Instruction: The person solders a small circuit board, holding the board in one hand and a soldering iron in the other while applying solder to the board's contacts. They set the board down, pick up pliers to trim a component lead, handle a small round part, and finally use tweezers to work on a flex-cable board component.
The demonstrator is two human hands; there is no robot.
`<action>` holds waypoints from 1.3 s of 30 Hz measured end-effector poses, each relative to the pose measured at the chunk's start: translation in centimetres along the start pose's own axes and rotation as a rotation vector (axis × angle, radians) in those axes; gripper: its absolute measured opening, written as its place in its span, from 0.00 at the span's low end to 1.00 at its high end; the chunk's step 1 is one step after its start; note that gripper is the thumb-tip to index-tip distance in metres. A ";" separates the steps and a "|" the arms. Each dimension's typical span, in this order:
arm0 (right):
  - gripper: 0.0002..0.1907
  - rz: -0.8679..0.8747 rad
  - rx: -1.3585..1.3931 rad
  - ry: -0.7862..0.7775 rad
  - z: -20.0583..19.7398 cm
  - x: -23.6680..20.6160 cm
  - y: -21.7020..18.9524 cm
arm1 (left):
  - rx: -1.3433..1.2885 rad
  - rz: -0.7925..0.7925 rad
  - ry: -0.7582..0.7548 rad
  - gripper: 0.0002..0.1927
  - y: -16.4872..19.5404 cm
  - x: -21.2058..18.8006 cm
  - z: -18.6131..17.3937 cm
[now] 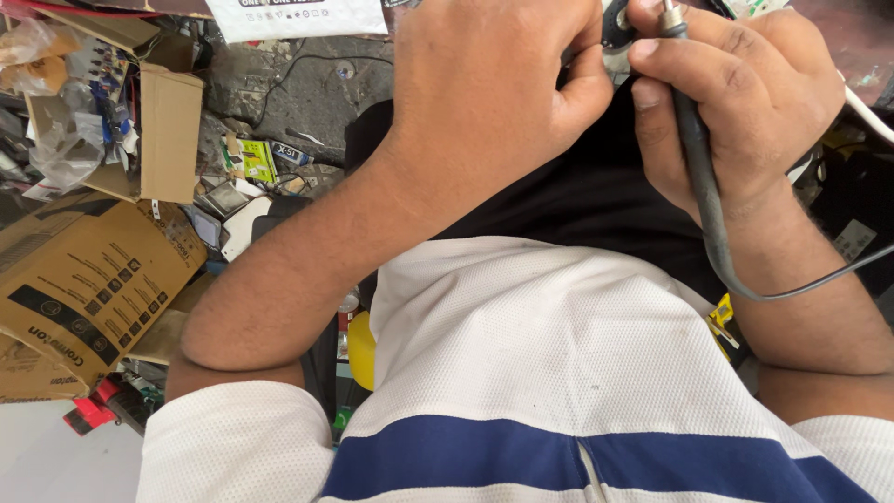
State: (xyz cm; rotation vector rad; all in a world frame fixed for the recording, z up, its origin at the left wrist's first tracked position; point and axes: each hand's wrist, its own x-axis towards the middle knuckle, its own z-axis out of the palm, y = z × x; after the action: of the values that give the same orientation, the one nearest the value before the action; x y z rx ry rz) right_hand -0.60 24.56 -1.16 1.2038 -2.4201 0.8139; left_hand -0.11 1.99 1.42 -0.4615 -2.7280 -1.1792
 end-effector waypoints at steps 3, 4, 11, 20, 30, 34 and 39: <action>0.07 0.015 -0.008 0.000 -0.1 0.0 -0.2 | 0.023 0.025 0.032 0.08 0.2 0.1 -0.1; 0.07 0.028 -0.006 -0.005 -0.1 0.0 -0.3 | 0.036 0.046 0.057 0.08 0.2 0.1 -0.1; 0.09 0.019 -0.059 0.010 0.0 0.3 -0.5 | 0.037 0.052 0.046 0.07 -0.1 0.0 0.3; 0.08 -0.014 -0.086 0.018 0.1 0.6 -0.5 | 0.059 0.048 0.029 0.10 0.8 -0.6 -1.0; 0.07 -0.005 -0.079 0.022 0.4 0.7 -0.6 | 0.201 0.038 -0.014 0.07 2.0 -1.9 -1.1; 0.06 -0.023 -0.083 0.039 0.4 1.0 -0.8 | 0.124 0.030 0.021 0.08 2.0 -2.0 -1.3; 0.06 -0.012 -0.089 0.023 0.3 1.0 -0.8 | 0.087 0.000 -0.025 0.07 1.5 -1.9 -0.9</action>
State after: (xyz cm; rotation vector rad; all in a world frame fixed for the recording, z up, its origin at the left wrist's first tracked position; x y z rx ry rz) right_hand -0.58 23.33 -0.61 1.1679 -2.4011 0.7052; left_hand 2.17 1.90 2.59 -0.4687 -2.7872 -1.0563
